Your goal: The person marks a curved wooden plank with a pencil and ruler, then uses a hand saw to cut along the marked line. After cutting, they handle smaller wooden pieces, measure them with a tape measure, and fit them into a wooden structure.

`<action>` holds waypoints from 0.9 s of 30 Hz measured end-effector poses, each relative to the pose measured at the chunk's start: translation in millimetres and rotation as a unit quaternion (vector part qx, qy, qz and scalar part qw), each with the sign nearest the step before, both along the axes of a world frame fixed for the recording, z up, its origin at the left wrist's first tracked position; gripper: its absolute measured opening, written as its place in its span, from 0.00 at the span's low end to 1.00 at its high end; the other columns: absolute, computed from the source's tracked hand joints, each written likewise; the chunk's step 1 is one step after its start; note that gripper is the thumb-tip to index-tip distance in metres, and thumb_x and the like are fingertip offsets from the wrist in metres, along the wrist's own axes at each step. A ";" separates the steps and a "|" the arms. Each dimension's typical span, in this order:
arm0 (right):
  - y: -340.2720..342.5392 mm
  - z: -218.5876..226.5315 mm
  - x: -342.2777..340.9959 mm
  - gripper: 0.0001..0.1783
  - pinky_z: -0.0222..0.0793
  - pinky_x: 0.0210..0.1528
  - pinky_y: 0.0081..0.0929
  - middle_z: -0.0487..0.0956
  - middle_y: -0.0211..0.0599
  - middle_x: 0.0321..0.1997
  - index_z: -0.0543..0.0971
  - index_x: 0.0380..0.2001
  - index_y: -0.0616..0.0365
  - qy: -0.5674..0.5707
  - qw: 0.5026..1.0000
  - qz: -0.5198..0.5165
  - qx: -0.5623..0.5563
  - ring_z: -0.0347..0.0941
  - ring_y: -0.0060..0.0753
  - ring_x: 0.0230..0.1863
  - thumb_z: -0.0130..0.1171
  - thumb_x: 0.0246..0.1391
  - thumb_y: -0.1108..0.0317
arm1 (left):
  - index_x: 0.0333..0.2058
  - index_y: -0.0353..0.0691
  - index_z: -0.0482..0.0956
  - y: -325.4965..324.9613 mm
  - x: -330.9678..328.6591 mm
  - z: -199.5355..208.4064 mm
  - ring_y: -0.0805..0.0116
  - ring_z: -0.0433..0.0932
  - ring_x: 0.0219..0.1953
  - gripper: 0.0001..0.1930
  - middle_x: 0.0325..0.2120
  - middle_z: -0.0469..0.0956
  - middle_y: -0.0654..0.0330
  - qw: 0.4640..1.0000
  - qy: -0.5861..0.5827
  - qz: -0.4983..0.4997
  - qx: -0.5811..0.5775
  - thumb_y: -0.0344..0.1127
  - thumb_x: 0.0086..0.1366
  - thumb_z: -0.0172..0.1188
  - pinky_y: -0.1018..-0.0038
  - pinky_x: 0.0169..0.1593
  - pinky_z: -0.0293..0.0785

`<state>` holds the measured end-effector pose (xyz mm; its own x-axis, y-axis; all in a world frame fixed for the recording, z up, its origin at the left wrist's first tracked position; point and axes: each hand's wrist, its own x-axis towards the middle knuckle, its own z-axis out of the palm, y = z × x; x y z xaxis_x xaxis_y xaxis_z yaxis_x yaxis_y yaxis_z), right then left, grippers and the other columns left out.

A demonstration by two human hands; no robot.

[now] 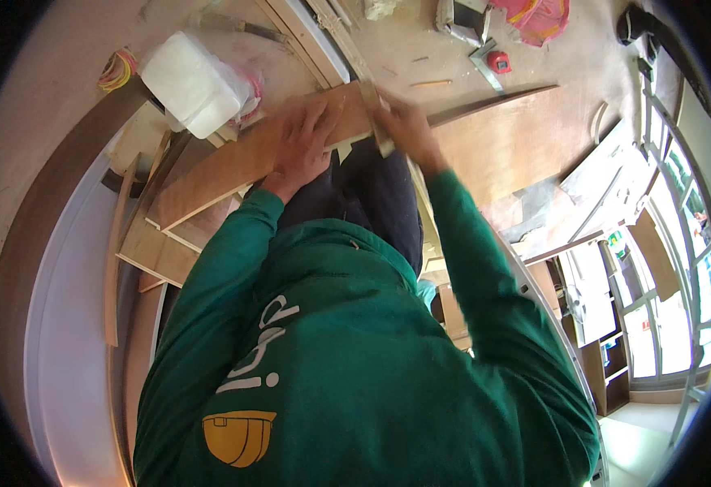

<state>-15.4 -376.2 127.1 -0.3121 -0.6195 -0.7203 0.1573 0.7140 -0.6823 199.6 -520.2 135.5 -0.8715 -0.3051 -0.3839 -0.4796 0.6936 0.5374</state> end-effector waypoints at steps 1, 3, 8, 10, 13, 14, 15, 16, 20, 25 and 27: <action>-23.7 -6.8 -13.4 0.28 0.77 0.40 0.30 0.82 0.39 0.30 0.79 0.66 0.56 0.061 0.995 0.050 0.059 0.76 0.20 0.35 0.63 0.67 0.54 | 0.75 0.55 0.65 1.3 1.0 0.5 0.41 0.66 0.69 0.48 0.67 0.68 0.51 1.000 0.008 -0.002 0.000 0.32 0.54 0.71 0.44 0.69 0.64; -26.3 -33.0 -7.6 0.28 0.76 0.37 0.30 0.80 0.39 0.26 0.79 0.65 0.58 0.037 0.998 -0.046 0.018 0.75 0.19 0.33 0.62 0.67 0.55 | 0.75 0.55 0.65 0.2 -2.6 3.8 0.40 0.66 0.69 0.47 0.67 0.67 0.50 1.000 -0.003 -0.022 -0.001 0.32 0.55 0.70 0.45 0.70 0.63; 27.5 31.7 12.4 0.29 0.78 0.49 0.29 0.88 0.45 0.40 0.79 0.65 0.61 0.032 0.998 -0.014 -0.044 0.80 0.21 0.44 0.65 0.67 0.57 | 0.75 0.53 0.65 1.7 1.3 -5.2 0.40 0.66 0.69 0.47 0.68 0.67 0.50 1.000 0.022 0.011 0.019 0.31 0.55 0.70 0.46 0.72 0.63; 36.3 43.4 21.6 0.30 0.78 0.46 0.31 0.87 0.46 0.38 0.79 0.66 0.60 0.012 0.998 -0.057 -0.022 0.81 0.22 0.41 0.65 0.67 0.53 | 0.75 0.52 0.65 1.3 3.6 4.7 0.39 0.66 0.69 0.47 0.68 0.67 0.50 1.000 0.019 -0.001 0.010 0.31 0.55 0.70 0.46 0.72 0.62; -5.2 -18.8 -1.5 0.31 0.79 0.43 0.32 0.87 0.47 0.35 0.80 0.65 0.59 0.043 0.999 0.010 0.021 0.82 0.25 0.37 0.64 0.66 0.50 | 0.75 0.52 0.65 4.6 2.9 3.9 0.40 0.66 0.69 0.47 0.68 0.67 0.50 1.000 0.006 -0.004 -0.010 0.31 0.54 0.69 0.45 0.73 0.61; -17.2 -54.4 -5.9 0.32 0.79 0.41 0.33 0.87 0.48 0.33 0.81 0.64 0.57 0.077 0.997 -0.004 -0.027 0.84 0.28 0.35 0.64 0.65 0.48 | 0.75 0.51 0.65 7.8 4.3 7.8 0.39 0.66 0.69 0.46 0.67 0.68 0.48 1.000 0.001 -0.011 0.011 0.31 0.55 0.70 0.45 0.72 0.62; -32.6 -71.0 -10.6 0.31 0.80 0.42 0.33 0.87 0.48 0.34 0.83 0.63 0.55 0.047 0.998 -0.024 0.030 0.85 0.31 0.35 0.64 0.64 0.48 | 0.75 0.49 0.65 6.5 2.2 8.7 0.38 0.66 0.69 0.46 0.66 0.68 0.46 1.000 0.000 -0.011 0.023 0.30 0.56 0.70 0.45 0.72 0.63; -40.7 -80.5 -16.7 0.31 0.80 0.43 0.33 0.88 0.48 0.34 0.83 0.63 0.55 0.043 0.998 -0.033 0.040 0.85 0.32 0.36 0.64 0.64 0.48 | 0.75 0.48 0.64 0.3 -3.2 6.4 0.36 0.67 0.68 0.45 0.66 0.68 0.43 1.000 0.004 -0.009 0.030 0.30 0.58 0.71 0.45 0.71 0.64; -40.7 -92.3 -15.6 0.33 0.81 0.48 0.32 0.89 0.49 0.37 0.80 0.67 0.55 0.040 0.995 -0.088 0.034 0.86 0.34 0.40 0.64 0.63 0.49 | 0.73 0.41 0.65 -13.0 0.1 20.1 0.35 0.67 0.68 0.42 0.65 0.69 0.43 0.998 0.035 -0.009 0.057 0.41 0.62 0.70 0.45 0.71 0.62; -61.5 30.1 -28.1 0.36 0.79 0.54 0.36 0.88 0.59 0.44 0.75 0.71 0.55 0.107 0.994 -0.035 0.001 0.87 0.41 0.47 0.62 0.63 0.49 | 0.72 0.38 0.64 -26.8 108.1 60.7 0.43 0.70 0.67 0.39 0.63 0.74 0.43 0.947 0.040 0.320 0.012 0.54 0.71 0.64 0.51 0.70 0.67; -62.8 48.9 -20.6 0.35 0.78 0.56 0.41 0.86 0.62 0.47 0.76 0.70 0.50 0.137 0.990 0.003 -0.021 0.86 0.52 0.51 0.61 0.63 0.49 | 0.73 0.37 0.61 -31.5 151.6 79.6 0.46 0.69 0.67 0.42 0.63 0.73 0.44 0.725 0.022 0.685 0.072 0.59 0.71 0.64 0.51 0.71 0.66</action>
<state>-36.0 -439.0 176.0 -0.4887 -0.6491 -0.5830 -0.0416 0.6848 -0.7276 351.2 -551.7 215.1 0.1988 -0.8553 -0.4784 -0.6452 -0.4817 0.5931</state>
